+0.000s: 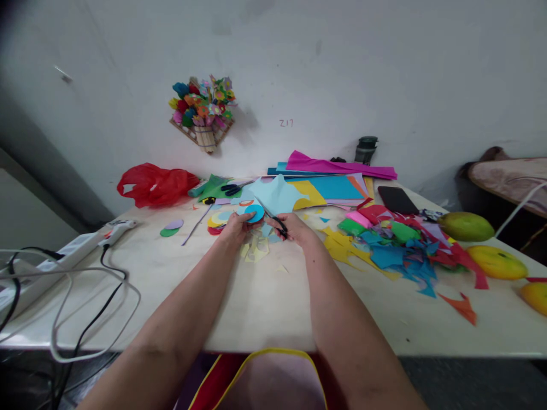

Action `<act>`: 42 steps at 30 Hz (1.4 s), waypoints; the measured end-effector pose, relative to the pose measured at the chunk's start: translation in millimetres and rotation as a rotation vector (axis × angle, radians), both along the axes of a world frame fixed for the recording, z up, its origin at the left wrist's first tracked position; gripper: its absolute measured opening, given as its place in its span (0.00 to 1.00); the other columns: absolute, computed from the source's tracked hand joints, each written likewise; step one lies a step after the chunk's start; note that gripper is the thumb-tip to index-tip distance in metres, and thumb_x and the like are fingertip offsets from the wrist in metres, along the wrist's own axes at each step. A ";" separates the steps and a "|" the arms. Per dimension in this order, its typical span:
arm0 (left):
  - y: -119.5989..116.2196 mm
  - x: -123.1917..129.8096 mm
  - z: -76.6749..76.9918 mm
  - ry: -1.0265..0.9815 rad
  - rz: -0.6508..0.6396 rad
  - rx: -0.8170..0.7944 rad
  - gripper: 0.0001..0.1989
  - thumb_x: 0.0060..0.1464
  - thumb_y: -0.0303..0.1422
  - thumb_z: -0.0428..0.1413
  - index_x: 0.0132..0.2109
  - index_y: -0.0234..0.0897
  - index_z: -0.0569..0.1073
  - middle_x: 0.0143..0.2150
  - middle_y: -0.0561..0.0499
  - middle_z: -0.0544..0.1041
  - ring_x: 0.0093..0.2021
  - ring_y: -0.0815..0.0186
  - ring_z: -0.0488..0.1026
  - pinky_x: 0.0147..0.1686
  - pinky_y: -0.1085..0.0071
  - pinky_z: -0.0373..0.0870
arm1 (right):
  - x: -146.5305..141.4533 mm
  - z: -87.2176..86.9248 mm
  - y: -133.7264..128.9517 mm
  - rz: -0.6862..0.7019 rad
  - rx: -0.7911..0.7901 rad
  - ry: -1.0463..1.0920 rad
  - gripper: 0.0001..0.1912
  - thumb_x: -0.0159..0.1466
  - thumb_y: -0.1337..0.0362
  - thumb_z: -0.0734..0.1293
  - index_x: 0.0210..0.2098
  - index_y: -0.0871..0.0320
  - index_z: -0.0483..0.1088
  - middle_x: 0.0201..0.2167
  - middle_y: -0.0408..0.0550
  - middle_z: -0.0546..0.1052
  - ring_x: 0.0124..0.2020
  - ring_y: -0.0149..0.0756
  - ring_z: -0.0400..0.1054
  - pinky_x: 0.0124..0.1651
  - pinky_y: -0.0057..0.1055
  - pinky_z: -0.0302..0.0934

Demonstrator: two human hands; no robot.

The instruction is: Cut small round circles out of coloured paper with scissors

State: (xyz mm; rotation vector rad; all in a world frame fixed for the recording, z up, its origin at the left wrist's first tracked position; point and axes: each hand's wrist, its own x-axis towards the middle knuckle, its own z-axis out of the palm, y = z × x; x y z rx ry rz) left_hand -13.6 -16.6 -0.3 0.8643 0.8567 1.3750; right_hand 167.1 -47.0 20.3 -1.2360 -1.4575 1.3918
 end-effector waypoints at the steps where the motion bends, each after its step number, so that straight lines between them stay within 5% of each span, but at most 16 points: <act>1: -0.4 0.2 0.4 -0.002 -0.001 0.000 0.10 0.44 0.23 0.65 0.37 0.29 0.78 0.34 0.41 0.83 0.37 0.52 0.84 0.40 0.59 0.83 | 0.0 0.2 0.0 -0.001 0.000 -0.004 0.11 0.62 0.65 0.70 0.26 0.61 0.69 0.14 0.40 0.69 0.11 0.23 0.56 0.13 0.22 0.39; 22: 2.9 -1.1 -1.9 -0.015 -0.005 -0.042 0.16 0.43 0.24 0.68 0.42 0.28 0.78 0.36 0.38 0.84 0.40 0.49 0.84 0.40 0.59 0.83 | -3.2 5.0 -3.7 -0.037 -0.010 0.012 0.18 0.57 0.60 0.77 0.21 0.59 0.66 0.13 0.38 0.66 0.12 0.22 0.54 0.16 0.23 0.47; 42: 0.4 -0.4 0.9 0.028 0.003 -0.033 0.08 0.45 0.25 0.65 0.35 0.29 0.77 0.36 0.37 0.84 0.41 0.50 0.84 0.38 0.64 0.82 | -1.1 -4.3 3.9 -0.034 -0.021 0.066 0.14 0.58 0.67 0.74 0.21 0.59 0.66 0.13 0.39 0.66 0.13 0.23 0.54 0.17 0.24 0.49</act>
